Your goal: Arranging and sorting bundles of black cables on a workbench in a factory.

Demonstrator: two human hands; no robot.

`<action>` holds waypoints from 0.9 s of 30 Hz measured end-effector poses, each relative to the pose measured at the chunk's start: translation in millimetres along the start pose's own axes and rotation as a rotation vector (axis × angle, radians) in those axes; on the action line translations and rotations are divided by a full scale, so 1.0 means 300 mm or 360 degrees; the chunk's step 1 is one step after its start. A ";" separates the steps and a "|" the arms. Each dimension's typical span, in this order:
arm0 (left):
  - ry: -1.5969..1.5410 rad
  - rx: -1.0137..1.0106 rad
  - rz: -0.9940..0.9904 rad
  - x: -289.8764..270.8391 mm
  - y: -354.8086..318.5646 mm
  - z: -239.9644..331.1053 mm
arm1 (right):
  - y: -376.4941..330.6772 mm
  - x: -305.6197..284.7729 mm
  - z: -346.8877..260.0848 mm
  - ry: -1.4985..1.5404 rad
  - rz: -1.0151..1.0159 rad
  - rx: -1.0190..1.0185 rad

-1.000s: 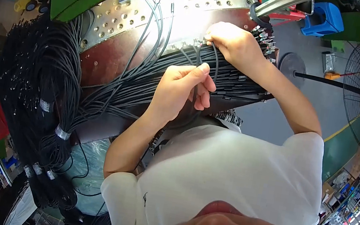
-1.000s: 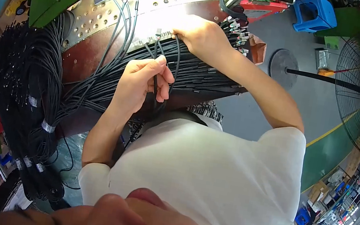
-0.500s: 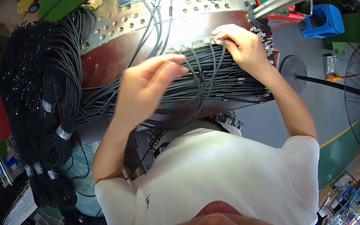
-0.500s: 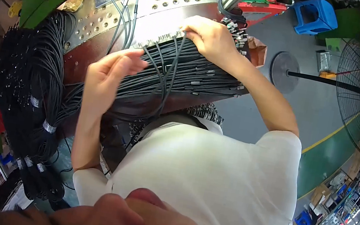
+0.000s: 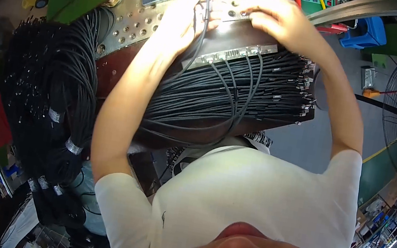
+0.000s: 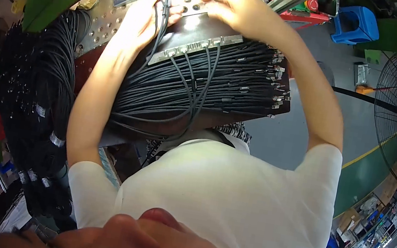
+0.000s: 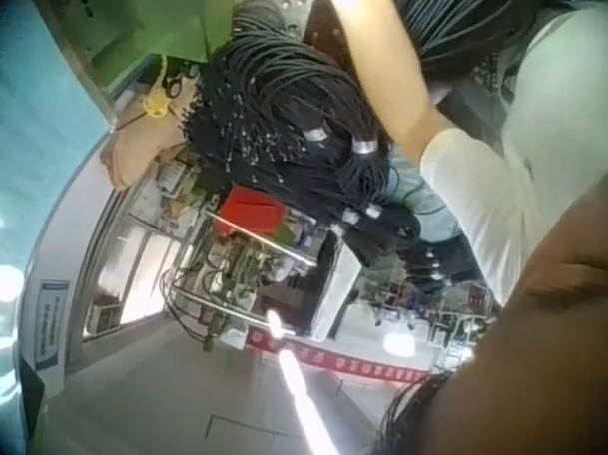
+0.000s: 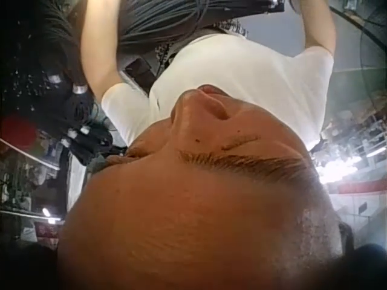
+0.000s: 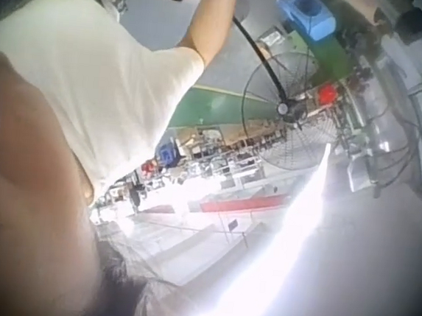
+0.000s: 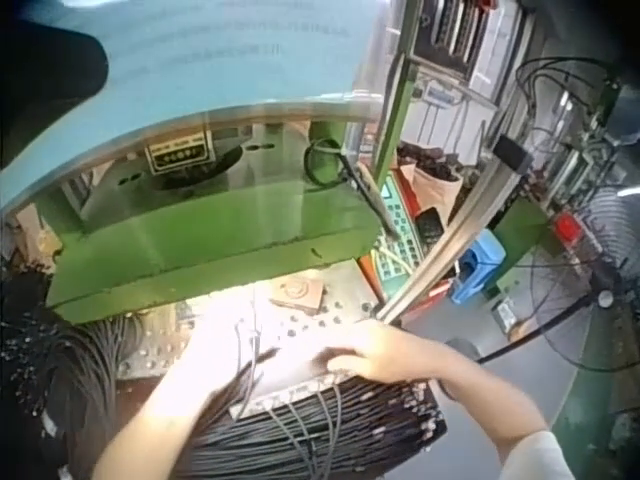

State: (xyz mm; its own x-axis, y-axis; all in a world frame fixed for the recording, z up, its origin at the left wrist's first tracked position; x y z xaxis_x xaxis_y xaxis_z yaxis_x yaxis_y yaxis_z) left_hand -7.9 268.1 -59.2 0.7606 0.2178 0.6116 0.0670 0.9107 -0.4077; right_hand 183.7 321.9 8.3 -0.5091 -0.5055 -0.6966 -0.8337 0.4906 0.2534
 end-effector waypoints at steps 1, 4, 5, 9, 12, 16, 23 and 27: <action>-0.0093 0.0000 -0.0081 0.005 -0.029 0.016 | 0.084 0.012 0.049 0.0001 0.0087 0.0325; -0.0161 -0.0023 -0.0213 0.038 -0.048 0.021 | 0.161 0.002 0.177 0.0048 0.0241 0.0655; -0.0136 -0.0017 -0.0243 0.059 -0.046 0.024 | 0.174 0.016 0.210 0.0099 0.0297 0.0625; -0.0029 -0.0015 -0.0073 -0.015 -0.026 0.010 | 0.352 0.162 0.237 0.0418 0.0405 0.0368; -0.0355 0.0005 -0.0138 0.065 -0.041 0.074 | 0.338 0.162 0.316 0.0585 0.0531 0.0281; -0.0230 -0.0143 -0.0087 0.092 -0.183 0.066 | 0.210 0.130 0.346 0.0796 0.0653 0.0100; -0.0565 -0.0125 -0.0214 -0.011 -0.563 0.105 | 0.109 0.110 0.097 -0.0279 0.0326 0.0050; 0.0263 0.1226 0.0778 -0.442 -0.959 0.460 | 0.049 0.107 0.055 -0.0248 0.0037 0.0234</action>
Point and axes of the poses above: each hand's wrist, its own y-axis towards the middle knuckle, its own x-axis out of the palm, z = x × y, the point moved 3 cm from there along y, towards the middle knuckle, and after that the axes turned 2 degrees about -y, right-handed, at the moved point
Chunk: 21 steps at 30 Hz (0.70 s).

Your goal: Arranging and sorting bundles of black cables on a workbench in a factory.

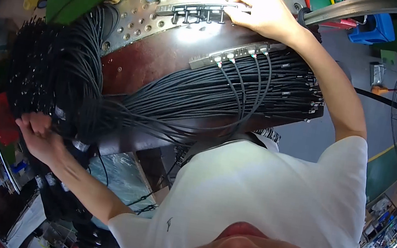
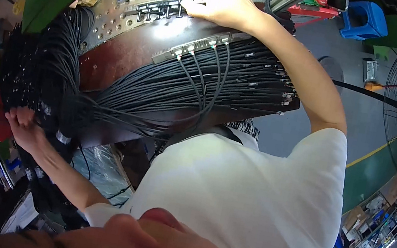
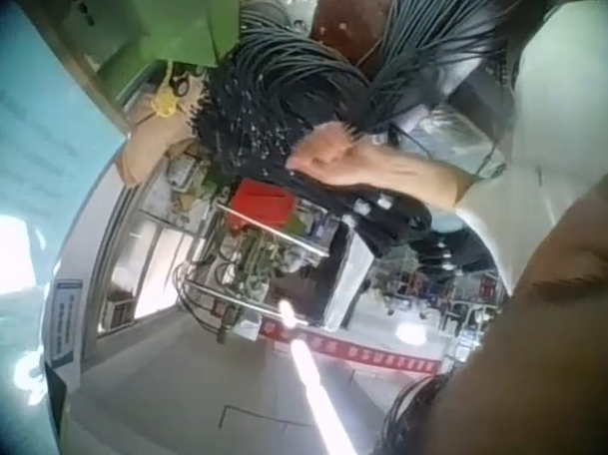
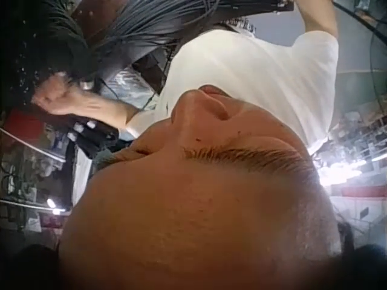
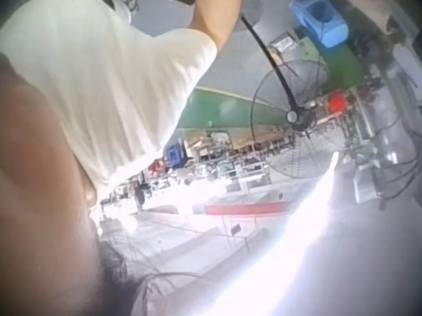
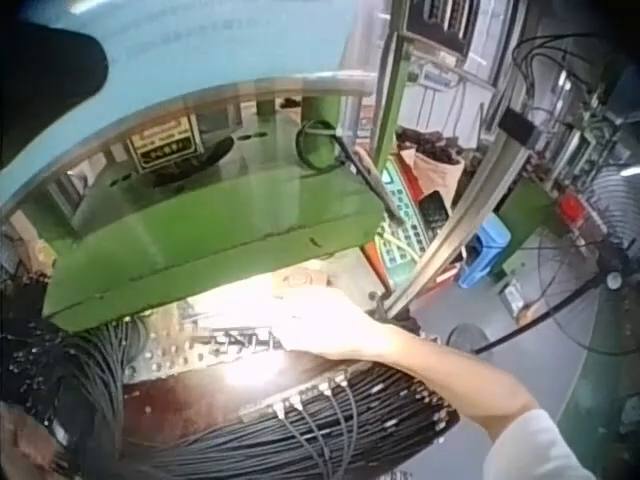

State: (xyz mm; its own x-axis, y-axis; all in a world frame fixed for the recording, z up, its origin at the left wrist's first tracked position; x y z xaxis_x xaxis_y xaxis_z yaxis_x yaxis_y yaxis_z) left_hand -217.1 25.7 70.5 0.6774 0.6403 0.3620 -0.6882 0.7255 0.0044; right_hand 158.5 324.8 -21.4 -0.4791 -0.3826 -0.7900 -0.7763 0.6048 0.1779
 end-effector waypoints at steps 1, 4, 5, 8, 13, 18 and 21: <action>0.0166 0.0069 0.0395 -0.025 0.063 0.011 | -0.005 0.014 -0.014 -0.0273 0.0129 -0.0209; 0.0899 -0.0237 0.0452 -0.072 0.010 0.017 | -0.041 0.003 -0.075 -0.0517 0.0385 -0.0433; 0.1225 -0.0500 0.0176 -0.049 -0.001 -0.025 | -0.072 -0.008 -0.095 -0.0520 0.0489 -0.0435; 0.1220 -0.0853 -0.0605 0.235 -0.122 -0.264 | -0.198 0.043 -0.078 -0.0404 0.0118 -0.0420; 0.0824 -0.1247 -0.1166 0.556 -0.329 -0.562 | -0.215 0.037 -0.158 -0.0309 0.0189 -0.0437; 0.0149 -0.0819 -0.0837 0.650 -0.371 -0.600 | -0.222 -0.030 -0.255 -0.0482 0.0422 -0.0555; 0.0026 -0.0792 -0.0663 0.655 -0.360 -0.606 | -0.228 -0.026 -0.266 -0.0564 0.0418 -0.0559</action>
Point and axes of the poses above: each hand's wrist, its own y-axis towards the middle knuckle, its own x-axis out of the palm, z = x × y, the point moved 3 cm from there along y, towards the middle knuckle, and after that the axes turned 2 degrees about -y, right-handed, at the moved point
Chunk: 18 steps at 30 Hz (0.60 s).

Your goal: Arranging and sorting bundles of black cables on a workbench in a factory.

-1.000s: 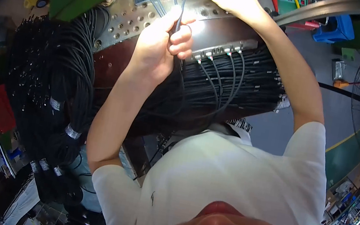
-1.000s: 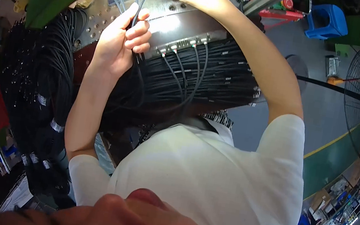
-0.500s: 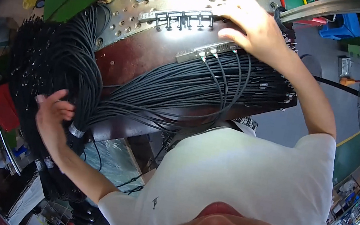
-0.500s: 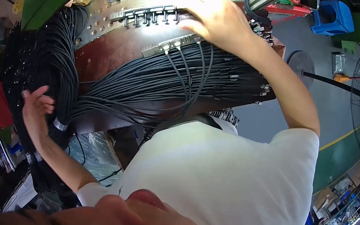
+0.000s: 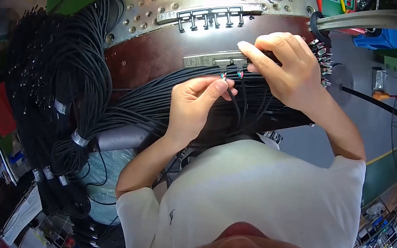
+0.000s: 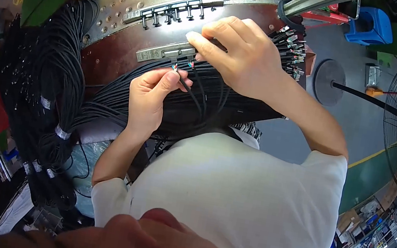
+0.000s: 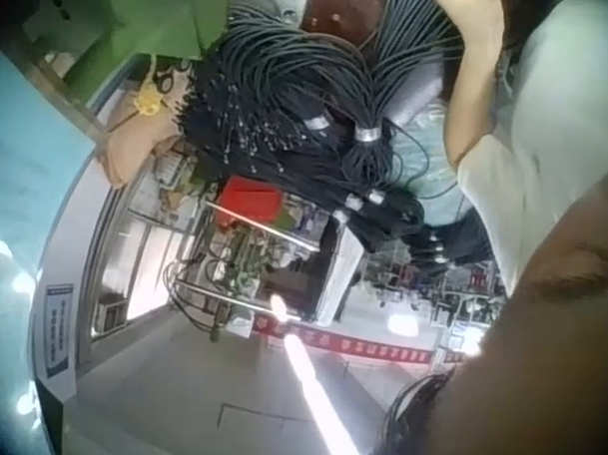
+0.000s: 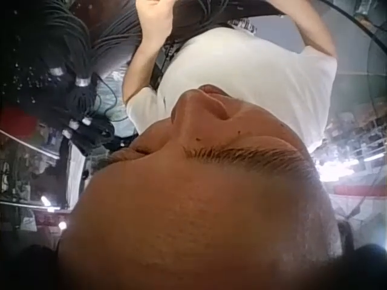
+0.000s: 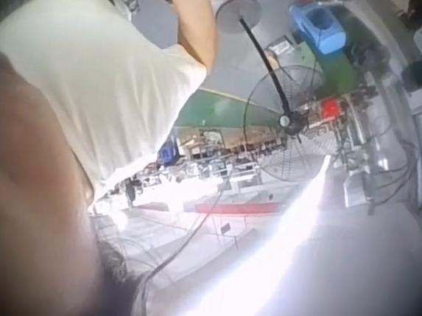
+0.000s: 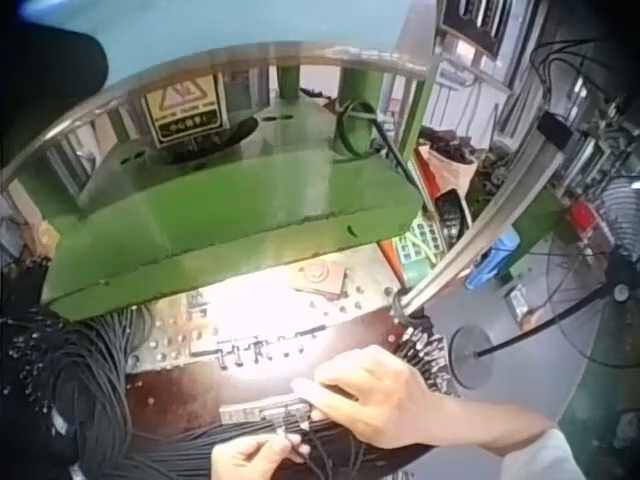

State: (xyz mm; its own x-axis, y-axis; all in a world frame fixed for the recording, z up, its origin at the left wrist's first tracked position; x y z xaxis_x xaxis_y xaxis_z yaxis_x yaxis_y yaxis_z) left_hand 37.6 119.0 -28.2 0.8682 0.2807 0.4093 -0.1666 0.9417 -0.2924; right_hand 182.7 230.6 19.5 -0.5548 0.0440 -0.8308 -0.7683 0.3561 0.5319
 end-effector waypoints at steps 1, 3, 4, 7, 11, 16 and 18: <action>-0.0084 -0.0044 0.0020 -0.001 -0.001 -0.004 | -0.002 -0.001 -0.001 -0.0016 0.0012 -0.0034; -0.0129 -0.0075 0.0030 0.001 0.010 0.003 | 0.002 0.002 0.005 -0.0035 0.0016 -0.0076; -0.0173 -0.0103 0.0032 -0.001 0.019 0.005 | 0.006 0.007 0.009 -0.0036 0.0017 -0.0075; -0.0150 -0.0068 0.0028 -0.017 0.033 0.022 | 0.014 0.015 0.017 0.0065 0.0100 -0.0114; -0.0085 0.0003 0.0046 -0.028 0.061 0.037 | 0.030 0.027 0.035 0.0160 0.0047 0.0015; -0.0293 -0.0191 -0.0143 0.053 0.106 0.074 | 0.118 0.137 0.149 0.0473 0.0002 0.0182; -0.0274 -0.0669 -0.0549 0.069 0.108 0.082 | 0.226 0.205 0.209 0.0172 0.0131 -0.0188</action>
State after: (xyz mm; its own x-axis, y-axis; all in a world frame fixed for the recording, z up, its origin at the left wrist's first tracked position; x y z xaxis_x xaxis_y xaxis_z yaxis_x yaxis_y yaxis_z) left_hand 38.7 159.9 -8.0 0.7447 0.0292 0.6667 0.3442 0.8391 -0.4213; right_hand 116.4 315.9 -5.9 -0.6435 -0.0345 -0.7647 -0.7475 0.2431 0.6181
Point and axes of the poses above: each hand's wrist, its own y-axis towards the middle knuckle, its own x-axis out of the palm, z = x × y, the point moved 3 cm from there along y, towards the middle knuckle, and after that the axes turned 2 degrees about -y, right-handed, at the moved point
